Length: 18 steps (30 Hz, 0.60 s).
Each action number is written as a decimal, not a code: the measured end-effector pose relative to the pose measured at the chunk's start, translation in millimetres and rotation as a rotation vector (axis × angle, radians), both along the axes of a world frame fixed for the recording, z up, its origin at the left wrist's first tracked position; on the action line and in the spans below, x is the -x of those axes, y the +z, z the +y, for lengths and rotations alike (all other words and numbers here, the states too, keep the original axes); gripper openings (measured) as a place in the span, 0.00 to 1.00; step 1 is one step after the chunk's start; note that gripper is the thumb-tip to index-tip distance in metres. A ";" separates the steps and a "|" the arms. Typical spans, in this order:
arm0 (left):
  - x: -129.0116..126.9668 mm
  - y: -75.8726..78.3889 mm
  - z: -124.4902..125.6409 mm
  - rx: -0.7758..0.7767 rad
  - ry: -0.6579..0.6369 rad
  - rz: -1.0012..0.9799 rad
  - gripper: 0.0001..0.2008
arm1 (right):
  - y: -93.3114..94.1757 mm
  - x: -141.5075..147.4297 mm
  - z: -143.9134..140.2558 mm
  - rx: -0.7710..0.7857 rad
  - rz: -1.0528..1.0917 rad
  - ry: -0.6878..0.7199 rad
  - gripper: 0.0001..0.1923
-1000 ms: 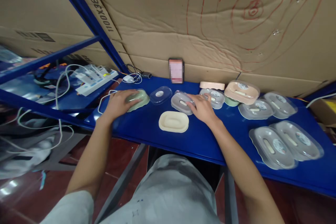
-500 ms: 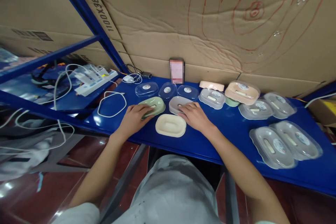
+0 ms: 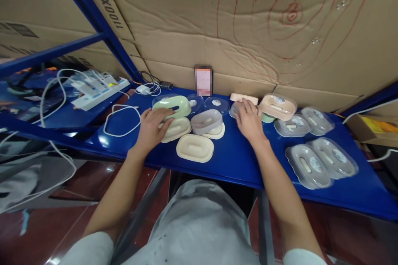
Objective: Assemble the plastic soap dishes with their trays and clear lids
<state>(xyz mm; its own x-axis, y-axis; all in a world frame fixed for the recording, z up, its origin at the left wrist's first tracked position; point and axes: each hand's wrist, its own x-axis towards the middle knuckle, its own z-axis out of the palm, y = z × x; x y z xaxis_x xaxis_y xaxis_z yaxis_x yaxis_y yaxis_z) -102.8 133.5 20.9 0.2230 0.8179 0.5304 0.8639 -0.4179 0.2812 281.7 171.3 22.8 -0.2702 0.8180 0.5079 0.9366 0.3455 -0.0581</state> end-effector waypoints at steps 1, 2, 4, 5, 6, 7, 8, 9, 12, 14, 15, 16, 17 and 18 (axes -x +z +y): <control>-0.9 -0.6 3.9 0.018 -0.010 0.024 0.17 | -0.9 -9.0 2.8 0.029 0.001 -0.052 0.26; -2.1 -1.2 8.7 0.039 -0.018 0.049 0.17 | -1.8 -16.7 5.1 0.061 0.005 -0.085 0.26; -5.7 -1.5 19.0 0.075 -0.027 0.090 0.18 | -2.8 -26.7 8.5 0.102 0.021 -0.094 0.24; -8.1 -1.0 23.0 0.083 -0.032 0.102 0.18 | -2.3 -29.1 9.6 0.102 0.031 -0.078 0.23; -11.1 0.0 25.4 0.084 -0.041 0.109 0.18 | -0.9 -30.1 10.2 0.088 0.040 -0.059 0.22; -14.6 1.4 25.3 0.077 -0.056 0.114 0.18 | 1.2 -30.0 10.3 0.068 0.050 -0.047 0.21; -18.9 3.0 22.3 0.063 -0.077 0.114 0.18 | 4.0 -29.2 9.9 0.045 0.056 -0.045 0.21; -24.1 4.4 16.0 0.042 -0.099 0.110 0.17 | 7.3 -27.8 8.9 0.022 0.058 -0.055 0.21; -44.4 4.9 -19.6 -0.029 -0.166 0.091 0.16 | 16.9 -20.6 1.7 0.012 0.027 -0.082 0.22; -59.8 -0.2 -49.9 -0.026 -0.255 0.105 0.15 | 19.7 -12.8 -6.0 0.115 -0.050 -0.073 0.22; -66.6 -4.2 -63.9 -0.010 -0.312 0.122 0.15 | 19.5 -8.3 -10.1 0.187 -0.096 -0.063 0.21; -72.3 -9.1 -75.9 0.001 -0.347 0.135 0.15 | 18.4 -3.7 -14.1 0.253 -0.140 -0.054 0.21; -76.4 -14.3 -85.3 0.007 -0.361 0.142 0.15 | 16.6 0.4 -17.6 0.303 -0.177 -0.051 0.21; -78.7 -19.6 -91.9 0.012 -0.360 0.142 0.15 | 14.6 3.8 -20.4 0.333 -0.201 -0.046 0.21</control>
<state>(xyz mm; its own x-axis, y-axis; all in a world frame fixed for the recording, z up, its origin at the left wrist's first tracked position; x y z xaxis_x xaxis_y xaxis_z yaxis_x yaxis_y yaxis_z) -24.1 41.5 1.3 0.5679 0.6799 0.4640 0.6930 -0.6991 0.1762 277.9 151.0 37.4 -0.2962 0.9427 0.1534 0.9549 0.2957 0.0267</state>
